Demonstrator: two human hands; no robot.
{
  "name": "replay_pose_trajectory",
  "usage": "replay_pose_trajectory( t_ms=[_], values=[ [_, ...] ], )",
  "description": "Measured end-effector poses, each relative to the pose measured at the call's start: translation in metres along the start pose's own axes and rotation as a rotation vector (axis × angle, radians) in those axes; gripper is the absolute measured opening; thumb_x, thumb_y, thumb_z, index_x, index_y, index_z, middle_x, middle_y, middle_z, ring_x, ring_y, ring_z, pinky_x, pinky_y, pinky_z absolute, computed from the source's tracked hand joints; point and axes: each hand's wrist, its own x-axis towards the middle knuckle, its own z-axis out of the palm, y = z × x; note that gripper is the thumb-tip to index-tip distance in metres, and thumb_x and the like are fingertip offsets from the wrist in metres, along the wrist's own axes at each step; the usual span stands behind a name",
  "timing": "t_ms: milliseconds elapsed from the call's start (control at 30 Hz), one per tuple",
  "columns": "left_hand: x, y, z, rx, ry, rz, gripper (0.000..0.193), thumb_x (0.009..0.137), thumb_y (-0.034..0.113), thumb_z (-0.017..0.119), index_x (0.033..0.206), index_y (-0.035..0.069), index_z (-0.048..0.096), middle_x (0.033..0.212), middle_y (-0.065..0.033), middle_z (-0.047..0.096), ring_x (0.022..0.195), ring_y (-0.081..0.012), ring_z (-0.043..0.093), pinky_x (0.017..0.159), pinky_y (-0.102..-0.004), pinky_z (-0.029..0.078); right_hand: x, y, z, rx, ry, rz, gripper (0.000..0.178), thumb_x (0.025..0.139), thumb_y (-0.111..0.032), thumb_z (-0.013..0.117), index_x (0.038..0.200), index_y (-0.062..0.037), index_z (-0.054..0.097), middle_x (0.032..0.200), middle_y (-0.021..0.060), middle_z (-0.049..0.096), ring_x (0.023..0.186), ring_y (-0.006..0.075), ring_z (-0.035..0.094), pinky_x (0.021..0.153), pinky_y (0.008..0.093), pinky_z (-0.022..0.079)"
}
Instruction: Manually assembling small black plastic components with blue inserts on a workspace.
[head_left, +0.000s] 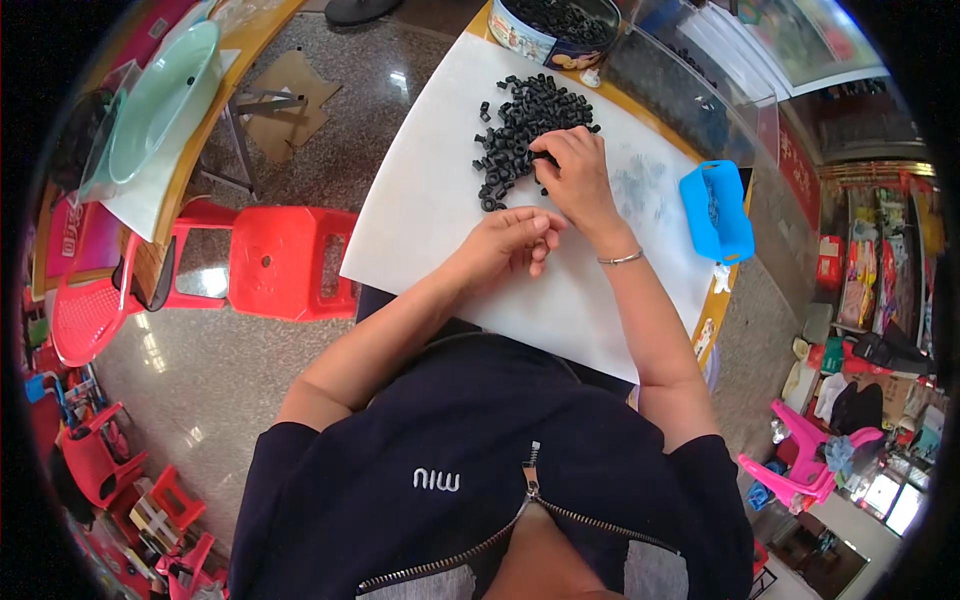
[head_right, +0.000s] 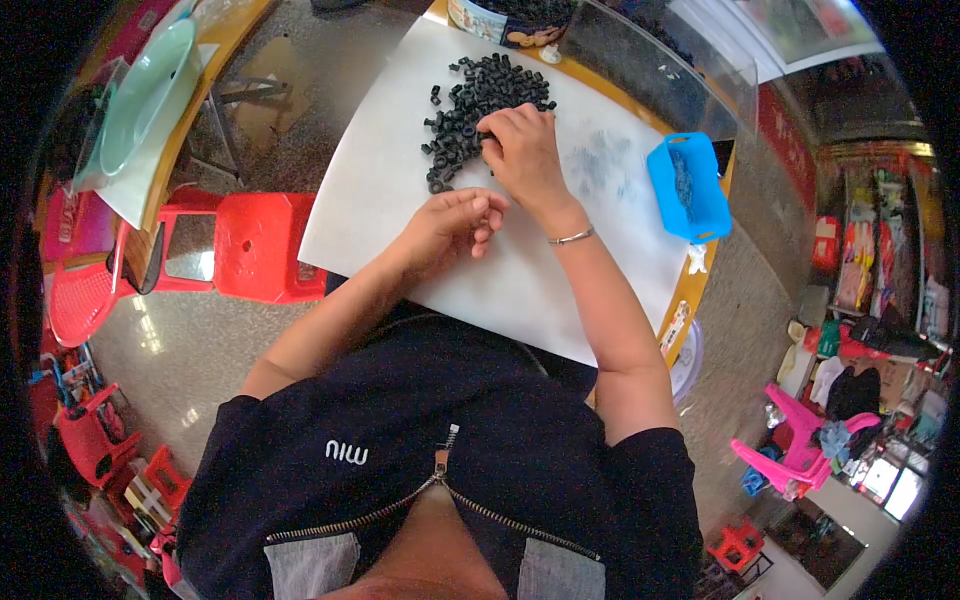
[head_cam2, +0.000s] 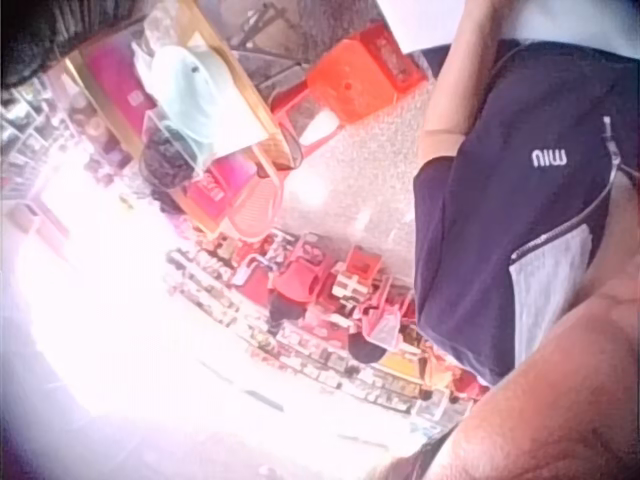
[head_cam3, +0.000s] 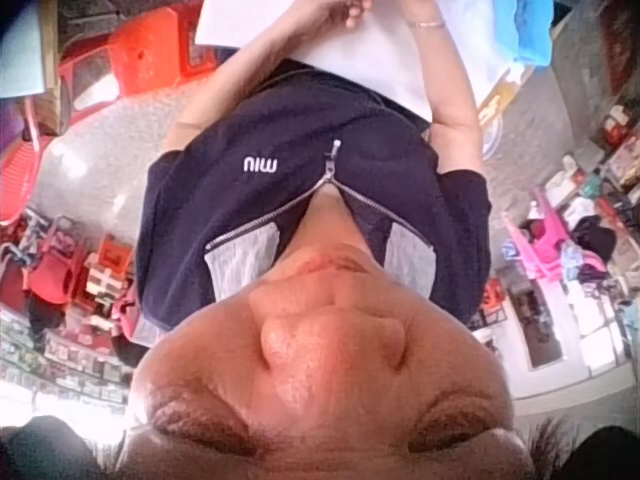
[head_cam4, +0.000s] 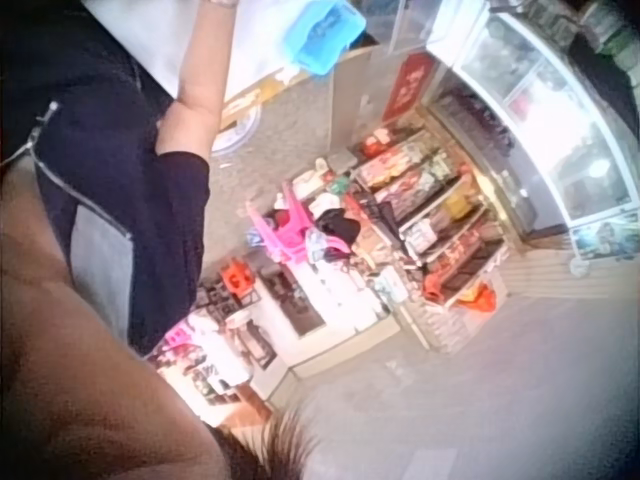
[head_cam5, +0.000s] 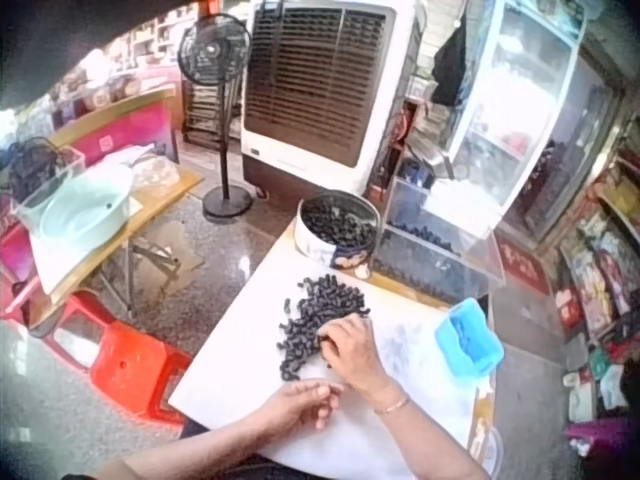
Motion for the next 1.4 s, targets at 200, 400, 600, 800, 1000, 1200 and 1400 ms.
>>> replay_pose_trajectory(
  t_ms=[200, 400, 600, 800, 1000, 1200, 1400],
  values=[
    [0.0, 0.002, -0.004, -0.086, -0.005, -0.002, 0.027, 0.096, 0.023, 0.05, 0.108, 0.0, 0.057, 0.084, -0.0033, 0.059, 0.066, -0.0085, 0.053, 0.059, -0.0234, 0.047, -0.021, -0.019, -0.024, 0.549, 0.094, 0.503, 0.023, 0.075, -0.003, 0.065, 0.098, -0.0056, 0.063, 0.09, 0.0027, 0.063, 0.086, 0.0145, 0.057, 0.082, 0.0301, 0.045],
    [0.001, 0.001, -0.004, -0.072, 0.034, 0.007, 0.026, 0.095, 0.027, 0.051, 0.106, 0.004, 0.057, 0.086, -0.0049, 0.061, 0.066, -0.0102, 0.054, 0.057, -0.0232, 0.046, -0.059, -0.056, -0.037, 1.168, 0.15, 0.75, 0.023, 0.08, 0.0, 0.063, 0.103, -0.0016, 0.061, 0.095, 0.0015, 0.062, 0.088, 0.009, 0.055, 0.081, 0.0238, 0.046],
    [0.004, -0.002, -0.009, -0.08, 0.011, 0.003, 0.023, 0.095, 0.024, 0.053, 0.104, 0.003, 0.056, 0.087, -0.0073, 0.063, 0.067, -0.0111, 0.056, 0.057, -0.0238, 0.046, -0.069, -0.065, -0.034, 0.824, 0.151, 0.606, 0.02, 0.082, -0.003, 0.061, 0.102, -0.0018, 0.063, 0.097, 0.0055, 0.061, 0.091, 0.0122, 0.056, 0.081, 0.0257, 0.048],
    [0.004, -0.002, -0.005, -0.051, 0.056, -0.014, 0.019, 0.092, 0.014, 0.056, 0.105, 0.001, 0.057, 0.086, -0.008, 0.063, 0.065, -0.0113, 0.057, 0.056, -0.0241, 0.047, -0.072, -0.062, -0.04, 0.569, 0.133, 0.476, 0.02, 0.082, -0.005, 0.061, 0.102, -0.002, 0.065, 0.099, 0.0077, 0.061, 0.091, 0.0138, 0.057, 0.081, 0.0281, 0.048],
    [0.005, -0.003, 0.005, 0.155, 0.184, -0.003, 0.018, 0.089, 0.01, 0.06, 0.103, 0.0, 0.059, 0.087, -0.0079, 0.064, 0.066, -0.0109, 0.057, 0.059, -0.0246, 0.048, -0.08, -0.059, -0.042, 0.928, 0.192, 0.761, 0.022, 0.083, -0.004, 0.06, 0.104, -0.0006, 0.064, 0.095, 0.0065, 0.063, 0.085, 0.0123, 0.058, 0.08, 0.0266, 0.047],
    [0.013, -0.008, 0.021, 1.329, 0.36, 0.498, 0.012, 0.083, 0.013, 0.063, 0.094, 0.008, 0.066, 0.083, -0.0117, 0.062, 0.069, -0.025, 0.06, 0.063, -0.0347, 0.049, -0.089, -0.045, -0.044, 1.428, 0.328, 0.929, 0.023, 0.087, -0.006, 0.058, 0.108, 0.0026, 0.061, 0.095, 0.0083, 0.065, 0.081, 0.013, 0.059, 0.078, 0.0269, 0.048],
    [0.024, -0.004, 0.018, 1.697, 0.355, 0.513, 0.016, 0.084, 0.013, 0.061, 0.098, 0.007, 0.065, 0.089, -0.0134, 0.061, 0.08, -0.0312, 0.061, 0.069, -0.0381, 0.049, -0.101, -0.04, -0.044, 1.537, 0.351, 0.948, 0.022, 0.089, -0.008, 0.058, 0.108, 0.0014, 0.059, 0.097, 0.0111, 0.066, 0.077, 0.0131, 0.059, 0.075, 0.028, 0.048]
  ],
)
